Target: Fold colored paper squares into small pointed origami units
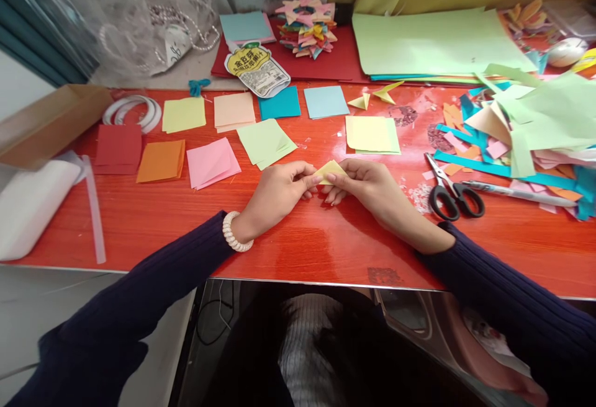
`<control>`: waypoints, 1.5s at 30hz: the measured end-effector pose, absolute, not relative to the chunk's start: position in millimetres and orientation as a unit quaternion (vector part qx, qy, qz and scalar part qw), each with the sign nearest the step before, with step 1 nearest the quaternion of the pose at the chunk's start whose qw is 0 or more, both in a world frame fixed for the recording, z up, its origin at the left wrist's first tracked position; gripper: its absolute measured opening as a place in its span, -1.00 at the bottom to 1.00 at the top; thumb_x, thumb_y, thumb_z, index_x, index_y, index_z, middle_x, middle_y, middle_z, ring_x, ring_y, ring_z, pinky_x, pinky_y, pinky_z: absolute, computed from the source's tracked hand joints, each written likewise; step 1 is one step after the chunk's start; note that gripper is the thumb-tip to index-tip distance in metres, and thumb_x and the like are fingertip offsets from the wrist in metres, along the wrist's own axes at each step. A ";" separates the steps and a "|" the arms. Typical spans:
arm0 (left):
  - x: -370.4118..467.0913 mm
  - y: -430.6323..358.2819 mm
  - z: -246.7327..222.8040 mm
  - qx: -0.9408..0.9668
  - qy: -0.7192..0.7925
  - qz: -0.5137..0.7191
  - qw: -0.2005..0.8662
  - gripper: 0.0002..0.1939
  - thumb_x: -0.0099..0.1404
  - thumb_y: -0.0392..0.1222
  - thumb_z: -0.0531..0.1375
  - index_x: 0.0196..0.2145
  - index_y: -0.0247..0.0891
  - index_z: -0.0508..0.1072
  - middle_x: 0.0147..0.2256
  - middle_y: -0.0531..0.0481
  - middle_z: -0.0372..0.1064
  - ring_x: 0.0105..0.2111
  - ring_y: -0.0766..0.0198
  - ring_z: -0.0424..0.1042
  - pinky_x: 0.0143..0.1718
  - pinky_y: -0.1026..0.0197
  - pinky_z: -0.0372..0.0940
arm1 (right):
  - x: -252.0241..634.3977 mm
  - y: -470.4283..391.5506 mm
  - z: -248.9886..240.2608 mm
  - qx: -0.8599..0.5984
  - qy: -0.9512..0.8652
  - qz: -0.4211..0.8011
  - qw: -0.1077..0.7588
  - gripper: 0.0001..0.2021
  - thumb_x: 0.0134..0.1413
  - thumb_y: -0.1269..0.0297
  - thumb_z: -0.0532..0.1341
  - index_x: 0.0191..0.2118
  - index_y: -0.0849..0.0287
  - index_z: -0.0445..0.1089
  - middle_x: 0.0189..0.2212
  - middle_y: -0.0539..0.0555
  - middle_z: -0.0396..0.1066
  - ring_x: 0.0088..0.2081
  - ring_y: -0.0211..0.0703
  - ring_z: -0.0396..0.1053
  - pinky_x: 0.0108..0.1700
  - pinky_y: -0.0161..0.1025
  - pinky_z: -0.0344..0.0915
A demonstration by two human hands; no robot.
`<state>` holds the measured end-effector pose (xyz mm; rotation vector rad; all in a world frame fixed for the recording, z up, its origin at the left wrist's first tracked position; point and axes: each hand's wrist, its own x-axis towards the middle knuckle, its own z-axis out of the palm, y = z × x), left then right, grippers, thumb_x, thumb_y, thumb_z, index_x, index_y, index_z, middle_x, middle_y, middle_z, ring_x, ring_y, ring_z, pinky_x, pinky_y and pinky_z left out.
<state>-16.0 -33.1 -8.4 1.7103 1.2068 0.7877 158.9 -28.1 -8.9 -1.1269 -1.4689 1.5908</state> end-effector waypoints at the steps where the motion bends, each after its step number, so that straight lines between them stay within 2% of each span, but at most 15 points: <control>1: -15.9 -33.4 -8.2 0.685 0.487 0.316 0.441 -0.78 0.27 -0.12 0.11 -0.43 -0.30 0.43 -0.51 0.03 0.38 -0.50 0.39 0.35 -0.41 0.31 0.25 | 158.9 -28.1 -9.2 -0.435 -0.568 0.609 0.343 -0.71 0.02 0.09 0.23 -0.42 0.26 0.33 -0.56 0.03 0.40 -0.52 -0.27 0.41 -0.45 -0.32 0.36; 6: -15.6 -34.1 -5.0 0.687 0.491 0.297 0.446 -0.78 0.29 -0.13 0.09 -0.41 -0.30 0.42 -0.51 0.05 0.38 -0.51 0.40 0.36 -0.41 0.33 0.25 | 158.8 -28.0 -9.4 -0.442 -0.572 0.601 0.341 -0.71 0.02 0.08 0.23 -0.42 0.26 0.32 -0.55 0.05 0.43 -0.54 -0.27 0.41 -0.47 -0.32 0.33; 9: -13.7 -33.5 -1.9 0.737 0.497 0.284 0.360 -0.75 0.31 -0.15 0.05 -0.44 -0.30 0.39 -0.52 0.06 0.35 -0.52 0.40 0.31 -0.40 0.31 0.21 | 159.4 -28.2 -9.6 -0.448 -0.575 0.593 0.343 -0.75 0.03 0.14 0.24 -0.46 0.25 0.29 -0.58 0.02 0.41 -0.56 -0.29 0.39 -0.49 -0.33 0.31; 13: -9.1 -31.6 -1.8 0.769 0.483 0.329 0.258 -0.78 0.30 -0.13 0.08 -0.44 -0.29 0.38 -0.44 0.04 0.35 -0.42 0.38 0.28 -0.36 0.31 0.18 | 160.0 -29.6 -12.1 -0.438 -0.600 0.578 0.336 -0.76 0.10 0.16 0.18 -0.45 0.23 0.29 -0.58 0.00 0.40 -0.56 -0.30 0.38 -0.48 -0.33 0.30; 19: -8.1 -28.7 -6.4 0.743 0.472 0.366 0.301 -0.84 0.27 -0.21 0.13 -0.45 -0.29 0.37 -0.47 0.08 0.32 -0.44 0.41 0.27 -0.37 0.33 0.17 | 161.1 -31.9 -9.4 -0.423 -0.619 0.584 0.310 -0.75 0.12 0.13 0.16 -0.40 0.25 0.32 -0.52 0.04 0.43 -0.51 -0.28 0.41 -0.42 -0.32 0.35; 22: -10.3 -27.1 -6.1 0.715 0.475 0.387 0.337 -0.85 0.26 -0.19 0.14 -0.44 -0.28 0.39 -0.50 0.10 0.30 -0.47 0.42 0.24 -0.41 0.33 0.16 | 162.5 -31.9 -7.1 -0.406 -0.608 0.612 0.301 -0.72 0.15 0.11 0.12 -0.38 0.26 0.33 -0.50 0.07 0.44 -0.49 -0.26 0.43 -0.40 -0.29 0.38; 26: -12.2 -25.4 -3.4 0.703 0.466 0.369 0.391 -0.81 0.27 -0.13 0.13 -0.43 -0.30 0.38 -0.49 0.08 0.31 -0.47 0.40 0.25 -0.43 0.32 0.18 | 162.9 -32.0 -9.1 -0.413 -0.620 0.584 0.322 -0.71 0.14 0.11 0.13 -0.42 0.26 0.32 -0.53 0.08 0.43 -0.53 -0.25 0.42 -0.46 -0.29 0.37; 29: -14.6 -24.7 -3.0 0.740 0.453 0.346 0.358 -0.81 0.29 -0.12 0.10 -0.36 -0.30 0.38 -0.42 0.05 0.35 -0.43 0.39 0.29 -0.40 0.31 0.21 | 163.6 -31.6 -10.7 -0.422 -0.630 0.566 0.323 -0.72 0.17 0.12 0.10 -0.37 0.26 0.34 -0.50 0.09 0.43 -0.51 -0.23 0.42 -0.43 -0.25 0.38; 31: -17.9 -24.2 -4.4 0.792 0.434 0.350 0.250 -0.85 0.31 -0.17 0.09 -0.32 -0.29 0.38 -0.38 0.01 0.36 -0.39 0.36 0.30 -0.35 0.27 0.23 | 166.5 -30.6 -10.8 -0.430 -0.666 0.504 0.343 -0.76 0.17 0.14 0.10 -0.26 0.23 0.36 -0.40 0.11 0.44 -0.40 -0.20 0.43 -0.33 -0.21 0.39; 33: -22.4 -23.0 -6.9 0.853 0.384 0.337 0.103 -0.86 0.33 -0.23 0.05 -0.31 -0.28 0.39 -0.34 -0.03 0.36 -0.31 0.29 0.31 -0.28 0.21 0.24 | 172.2 -29.0 -10.9 -0.434 -0.738 0.367 0.364 -0.77 0.14 0.19 0.15 -0.14 0.19 0.35 -0.24 0.14 0.41 -0.23 -0.14 0.39 -0.18 -0.14 0.36; 35: -27.1 -21.3 -9.6 0.909 0.312 0.278 -0.004 -0.82 0.34 -0.24 0.02 -0.33 -0.26 0.40 -0.32 -0.06 0.37 -0.27 0.24 0.32 -0.25 0.15 0.23 | 180.0 -27.0 -12.1 -0.415 -0.812 0.208 0.353 -0.75 0.10 0.24 0.19 -0.10 0.16 0.37 -0.20 0.15 0.37 -0.14 -0.08 0.31 -0.10 -0.08 0.30; 37: -30.7 -19.4 -11.8 0.942 0.261 0.208 -0.029 -0.78 0.36 -0.20 0.00 -0.34 -0.27 0.40 -0.33 -0.07 0.38 -0.29 0.23 0.33 -0.26 0.14 0.25 | 187.6 -25.0 -14.8 -0.376 -0.865 0.111 0.313 -0.82 0.11 0.27 0.18 -0.16 0.13 0.41 -0.27 0.14 0.36 -0.17 -0.06 0.26 -0.13 -0.06 0.28; 39: -33.1 -17.9 -13.1 0.954 0.248 0.169 -0.012 -0.75 0.36 -0.17 -0.02 -0.32 -0.31 0.40 -0.29 -0.10 0.38 -0.26 0.22 0.35 -0.25 0.16 0.27 | 192.4 -23.7 -18.5 -0.340 -0.894 0.076 0.280 -0.86 0.14 0.30 0.14 -0.23 0.13 0.43 -0.32 0.12 0.35 -0.24 -0.09 0.24 -0.19 -0.10 0.29; 45: -37.6 -16.1 -13.9 0.949 0.265 0.172 -0.005 -0.76 0.39 -0.24 -0.06 -0.22 -0.33 0.38 -0.21 -0.11 0.39 -0.14 0.23 0.36 -0.17 0.22 0.29 | 190.1 -24.1 -23.1 -0.327 -0.903 0.112 0.257 -0.86 0.16 0.33 0.11 -0.24 0.21 0.39 -0.34 0.13 0.36 -0.25 -0.11 0.25 -0.18 -0.14 0.30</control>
